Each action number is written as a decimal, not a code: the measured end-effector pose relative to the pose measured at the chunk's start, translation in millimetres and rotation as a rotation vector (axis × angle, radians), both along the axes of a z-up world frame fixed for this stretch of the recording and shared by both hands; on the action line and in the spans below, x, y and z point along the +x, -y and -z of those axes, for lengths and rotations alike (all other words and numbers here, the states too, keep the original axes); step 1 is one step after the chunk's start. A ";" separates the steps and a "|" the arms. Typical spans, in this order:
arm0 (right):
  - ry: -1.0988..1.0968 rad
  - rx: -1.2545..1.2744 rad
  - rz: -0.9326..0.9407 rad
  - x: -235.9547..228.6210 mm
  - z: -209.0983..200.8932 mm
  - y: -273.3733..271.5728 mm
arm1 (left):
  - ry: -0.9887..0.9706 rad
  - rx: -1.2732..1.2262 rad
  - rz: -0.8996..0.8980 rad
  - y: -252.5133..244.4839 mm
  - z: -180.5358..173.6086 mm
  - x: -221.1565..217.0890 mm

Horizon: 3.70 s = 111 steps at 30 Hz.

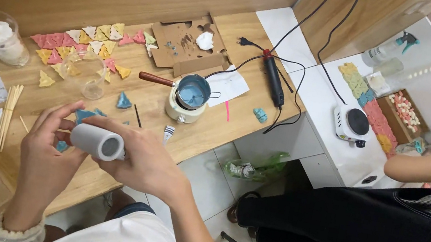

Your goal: The recorder is cleaning and smoothing small triangular wax figurines using a plastic tube as a jig or tool at a workbench.

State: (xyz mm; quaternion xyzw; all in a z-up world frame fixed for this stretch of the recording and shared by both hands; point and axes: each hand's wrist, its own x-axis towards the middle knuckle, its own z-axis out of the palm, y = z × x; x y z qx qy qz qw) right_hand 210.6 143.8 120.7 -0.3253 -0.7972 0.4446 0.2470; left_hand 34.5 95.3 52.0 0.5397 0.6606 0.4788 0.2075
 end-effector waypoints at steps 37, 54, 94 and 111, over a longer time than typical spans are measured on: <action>0.085 0.048 -0.191 -59.5 -3.7 33.6 | 0.024 0.185 -0.200 71.3 8.5 -45.3; 0.066 0.179 -0.197 -54.7 -13.6 43.2 | 0.037 0.157 -0.176 80.8 -7.3 -39.9; 0.011 0.092 -0.061 -54.3 -5.7 46.9 | 1.378 0.278 0.213 63.7 56.5 -50.6; 0.010 0.069 -0.060 -51.2 8.9 40.9 | 1.409 0.253 0.215 60.1 68.4 -48.4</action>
